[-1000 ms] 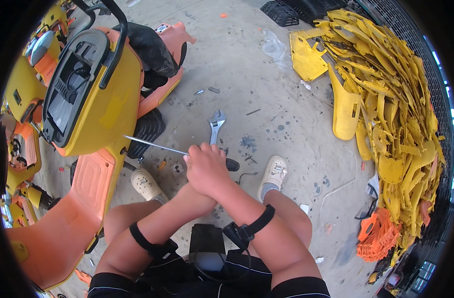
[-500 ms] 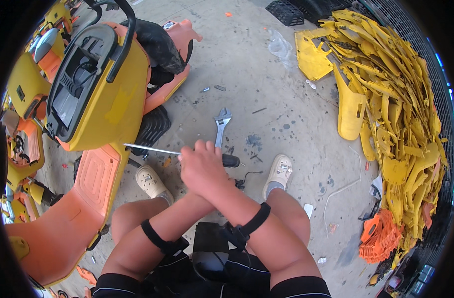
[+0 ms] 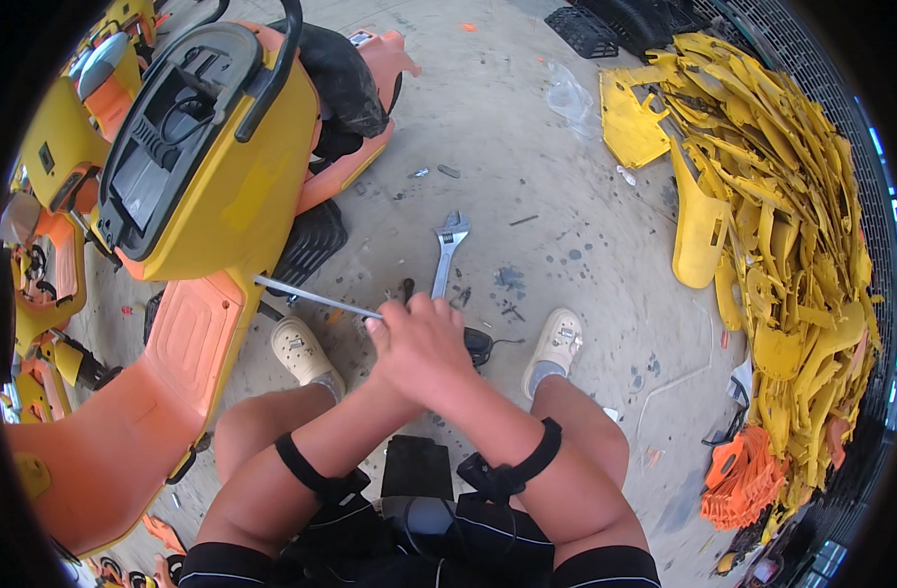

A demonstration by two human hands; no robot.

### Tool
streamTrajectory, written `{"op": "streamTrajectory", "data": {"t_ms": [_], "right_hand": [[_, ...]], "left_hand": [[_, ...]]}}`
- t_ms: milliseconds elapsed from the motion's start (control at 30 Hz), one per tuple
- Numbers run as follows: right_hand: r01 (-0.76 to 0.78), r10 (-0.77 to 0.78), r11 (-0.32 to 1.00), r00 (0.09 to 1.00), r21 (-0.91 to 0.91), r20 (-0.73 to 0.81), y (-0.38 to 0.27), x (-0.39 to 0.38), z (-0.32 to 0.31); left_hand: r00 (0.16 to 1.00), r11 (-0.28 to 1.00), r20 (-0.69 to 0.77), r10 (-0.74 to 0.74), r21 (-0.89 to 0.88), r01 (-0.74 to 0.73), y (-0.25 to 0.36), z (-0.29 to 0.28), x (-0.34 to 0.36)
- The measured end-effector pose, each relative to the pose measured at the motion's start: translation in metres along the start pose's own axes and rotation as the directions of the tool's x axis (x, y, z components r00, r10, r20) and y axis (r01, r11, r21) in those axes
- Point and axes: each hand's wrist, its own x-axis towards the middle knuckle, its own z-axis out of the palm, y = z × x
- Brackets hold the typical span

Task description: The person sits on the floor and uses a screwdriver to work on a small mechanical part, likely a brake assembly, from a yellow and orange scooter. They manipulate the part with both hands, using the screwdriver to adjust or remove components.

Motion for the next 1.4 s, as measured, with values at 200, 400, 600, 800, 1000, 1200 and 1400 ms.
{"op": "streamTrajectory", "data": {"t_ms": [200, 400, 600, 800, 1000, 1200, 1400], "right_hand": [[0.092, -0.078, 0.994, 0.974, -0.056, 0.211, -0.024, -0.011, 0.012], [-0.054, 0.173, 0.966, 0.861, -0.252, 0.478, 0.020, -0.001, 0.033], [-0.311, 0.322, 0.947, 0.900, -0.085, 0.294, 0.037, 0.015, 0.011], [-0.254, 0.258, 0.965, 0.965, 0.068, -0.044, 0.026, 0.007, 0.007], [-0.055, 0.061, 0.998, 0.983, 0.040, -0.173, -0.014, -0.003, 0.001], [0.020, -0.016, 0.998, 0.996, -0.051, 0.087, -0.010, -0.001, -0.001], [-0.145, 0.216, 0.963, 0.919, -0.226, 0.329, 0.036, 0.014, 0.016]], "left_hand": [[0.925, 0.998, 0.380, -0.007, -0.055, 0.031, 0.027, 0.079, -0.034], [0.999, 0.995, -0.035, -0.023, -0.099, 0.020, 0.036, 0.043, -0.044], [0.963, 0.973, 0.184, 0.197, -0.153, -0.170, 0.007, 0.008, -0.026], [0.992, 0.948, 0.076, 0.097, -0.310, -0.068, -0.010, -0.005, -0.013], [0.956, 0.938, 0.018, -0.293, 0.201, 0.283, 0.002, 0.011, 0.001], [0.982, 0.982, -0.100, -0.161, -0.117, 0.149, 0.020, 0.034, -0.011], [0.992, 0.802, 0.125, 0.008, -0.593, 0.068, 0.018, 0.023, -0.025]]}}
